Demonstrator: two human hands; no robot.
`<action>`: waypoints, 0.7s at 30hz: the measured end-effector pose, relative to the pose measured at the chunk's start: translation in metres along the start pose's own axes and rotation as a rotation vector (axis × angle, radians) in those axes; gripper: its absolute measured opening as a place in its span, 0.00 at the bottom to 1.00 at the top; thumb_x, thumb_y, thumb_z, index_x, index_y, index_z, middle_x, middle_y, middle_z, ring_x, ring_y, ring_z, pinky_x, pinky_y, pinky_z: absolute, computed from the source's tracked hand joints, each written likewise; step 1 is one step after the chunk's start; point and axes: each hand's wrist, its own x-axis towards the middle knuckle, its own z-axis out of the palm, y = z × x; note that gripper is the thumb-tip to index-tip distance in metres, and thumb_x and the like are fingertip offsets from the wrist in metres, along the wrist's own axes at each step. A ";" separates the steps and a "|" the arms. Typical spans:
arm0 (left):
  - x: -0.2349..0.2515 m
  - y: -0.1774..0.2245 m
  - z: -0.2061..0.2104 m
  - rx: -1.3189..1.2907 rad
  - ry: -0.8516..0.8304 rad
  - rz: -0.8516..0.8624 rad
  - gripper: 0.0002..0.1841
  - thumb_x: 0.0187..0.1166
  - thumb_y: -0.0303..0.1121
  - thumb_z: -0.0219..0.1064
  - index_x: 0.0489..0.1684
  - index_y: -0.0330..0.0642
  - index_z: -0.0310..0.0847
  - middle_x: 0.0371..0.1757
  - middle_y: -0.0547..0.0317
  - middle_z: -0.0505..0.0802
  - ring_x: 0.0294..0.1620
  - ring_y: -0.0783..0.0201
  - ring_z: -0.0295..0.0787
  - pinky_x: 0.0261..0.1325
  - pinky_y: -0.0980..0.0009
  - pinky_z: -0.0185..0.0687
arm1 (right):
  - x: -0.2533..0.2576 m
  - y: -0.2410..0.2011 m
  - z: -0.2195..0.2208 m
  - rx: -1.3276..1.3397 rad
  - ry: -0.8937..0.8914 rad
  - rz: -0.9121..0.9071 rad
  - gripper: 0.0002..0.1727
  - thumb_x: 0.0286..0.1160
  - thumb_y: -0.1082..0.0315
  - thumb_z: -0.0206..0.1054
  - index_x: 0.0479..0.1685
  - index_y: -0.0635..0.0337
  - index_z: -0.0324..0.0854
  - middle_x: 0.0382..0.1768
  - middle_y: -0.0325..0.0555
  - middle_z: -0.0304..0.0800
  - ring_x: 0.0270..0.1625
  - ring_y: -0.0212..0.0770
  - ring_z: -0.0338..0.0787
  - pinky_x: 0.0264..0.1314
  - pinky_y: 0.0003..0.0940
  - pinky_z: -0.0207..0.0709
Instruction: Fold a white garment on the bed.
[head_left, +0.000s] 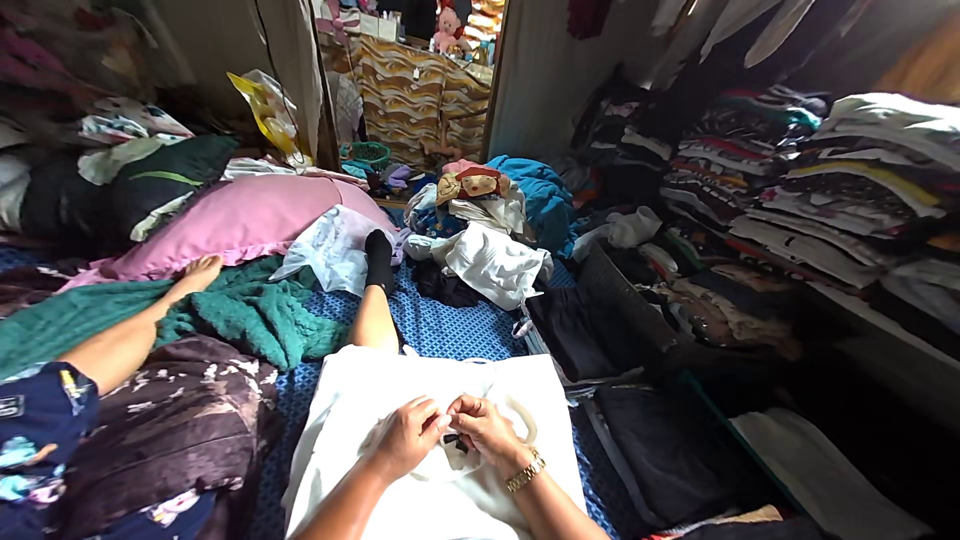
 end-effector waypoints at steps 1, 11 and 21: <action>0.000 0.000 0.000 -0.002 0.002 0.000 0.18 0.82 0.41 0.61 0.28 0.34 0.85 0.27 0.52 0.85 0.28 0.60 0.85 0.34 0.63 0.82 | 0.000 0.000 0.000 -0.002 0.002 -0.002 0.05 0.76 0.74 0.64 0.33 0.56 0.83 0.20 0.27 0.81 0.16 0.19 0.71 0.19 0.16 0.66; 0.000 0.001 0.001 -0.003 0.014 0.001 0.18 0.82 0.40 0.61 0.28 0.34 0.85 0.26 0.53 0.85 0.28 0.61 0.84 0.34 0.64 0.82 | -0.001 -0.001 0.001 -0.001 0.005 0.006 0.05 0.76 0.75 0.64 0.34 0.57 0.83 0.20 0.28 0.82 0.16 0.19 0.71 0.18 0.16 0.65; 0.000 0.000 0.001 -0.003 0.017 0.003 0.18 0.81 0.40 0.61 0.27 0.34 0.85 0.26 0.53 0.85 0.27 0.61 0.84 0.34 0.65 0.82 | 0.000 0.001 0.000 -0.005 -0.003 0.005 0.05 0.75 0.74 0.65 0.34 0.56 0.84 0.20 0.28 0.81 0.16 0.19 0.71 0.18 0.16 0.65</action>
